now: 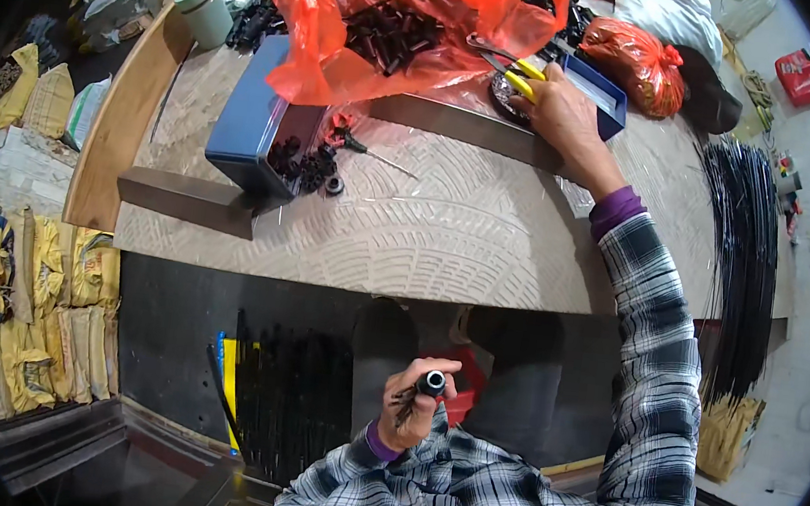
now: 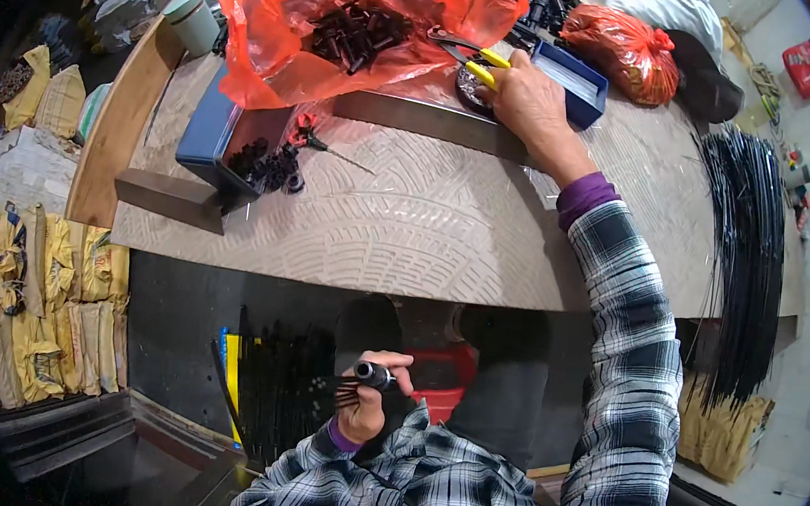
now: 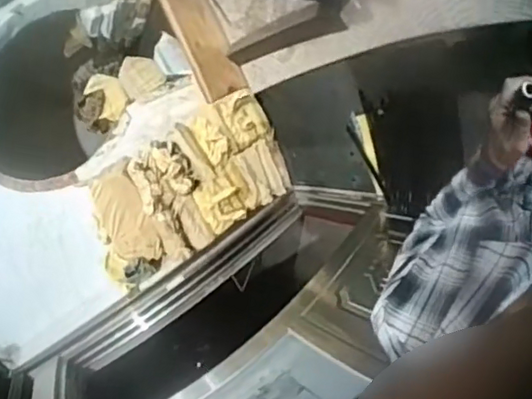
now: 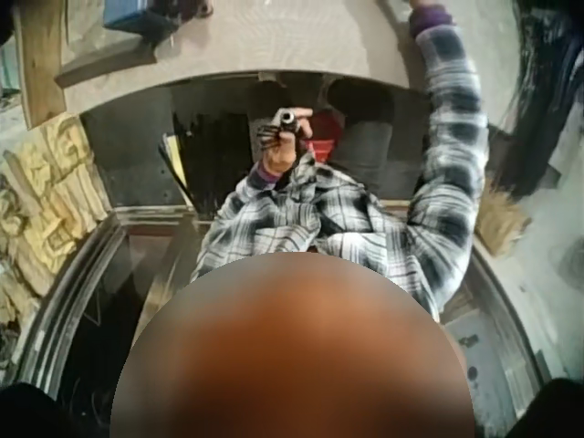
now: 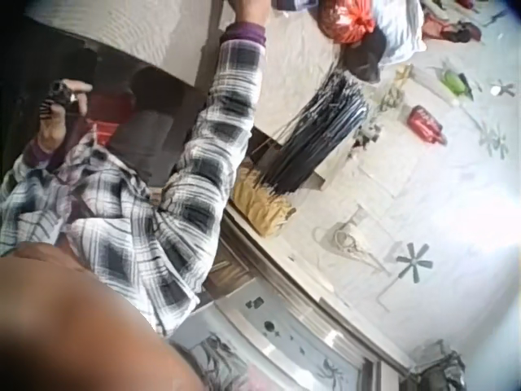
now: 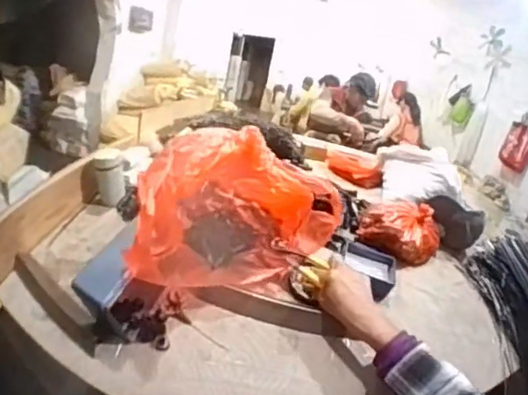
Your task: Bundling multiple black wires together into a plastic connector and securing them using pliers.
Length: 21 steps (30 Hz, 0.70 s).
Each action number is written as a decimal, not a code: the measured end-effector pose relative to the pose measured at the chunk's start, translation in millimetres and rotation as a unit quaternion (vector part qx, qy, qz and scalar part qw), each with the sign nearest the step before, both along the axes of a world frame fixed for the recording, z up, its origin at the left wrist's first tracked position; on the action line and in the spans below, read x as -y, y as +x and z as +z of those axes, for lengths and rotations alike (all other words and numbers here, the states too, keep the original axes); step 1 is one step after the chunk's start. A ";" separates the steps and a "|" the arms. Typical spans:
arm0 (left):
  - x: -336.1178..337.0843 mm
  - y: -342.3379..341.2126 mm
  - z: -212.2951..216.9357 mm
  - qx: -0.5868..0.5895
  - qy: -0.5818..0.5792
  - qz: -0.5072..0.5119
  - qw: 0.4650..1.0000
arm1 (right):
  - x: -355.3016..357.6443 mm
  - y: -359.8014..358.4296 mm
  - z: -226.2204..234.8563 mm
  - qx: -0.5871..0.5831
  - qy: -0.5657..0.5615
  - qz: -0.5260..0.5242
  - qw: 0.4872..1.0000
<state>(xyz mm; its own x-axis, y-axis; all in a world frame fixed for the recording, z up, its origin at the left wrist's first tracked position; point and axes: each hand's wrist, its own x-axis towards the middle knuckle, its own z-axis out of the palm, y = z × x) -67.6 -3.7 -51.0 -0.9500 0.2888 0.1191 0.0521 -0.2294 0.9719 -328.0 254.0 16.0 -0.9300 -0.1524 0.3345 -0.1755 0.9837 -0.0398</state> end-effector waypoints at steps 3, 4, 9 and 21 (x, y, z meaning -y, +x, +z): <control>0.8 -9.1 -4.4 0.007 0.015 -0.005 1.000 | 3.3 -8.3 -2.1 -0.009 0.009 -0.010 1.000; 0.5 -12.4 -5.5 0.011 0.024 -0.005 1.000 | 2.8 -11.3 -2.7 -0.007 0.012 -0.011 1.000; 3.2 -18.6 -10.2 0.038 0.027 -0.007 0.999 | 1.2 -11.9 -4.5 -0.032 0.006 -0.020 0.999; 9.9 -8.6 4.6 0.053 0.056 0.003 0.997 | 23.8 101.8 34.0 -0.004 -0.386 0.099 0.917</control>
<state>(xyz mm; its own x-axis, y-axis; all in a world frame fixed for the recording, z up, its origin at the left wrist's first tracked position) -76.2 -13.6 -46.4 -0.9608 0.2727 0.0495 -0.0472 -0.3371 0.9403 -226.2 230.2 50.0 -0.9065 -0.0323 0.4209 -0.3510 0.6116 -0.7091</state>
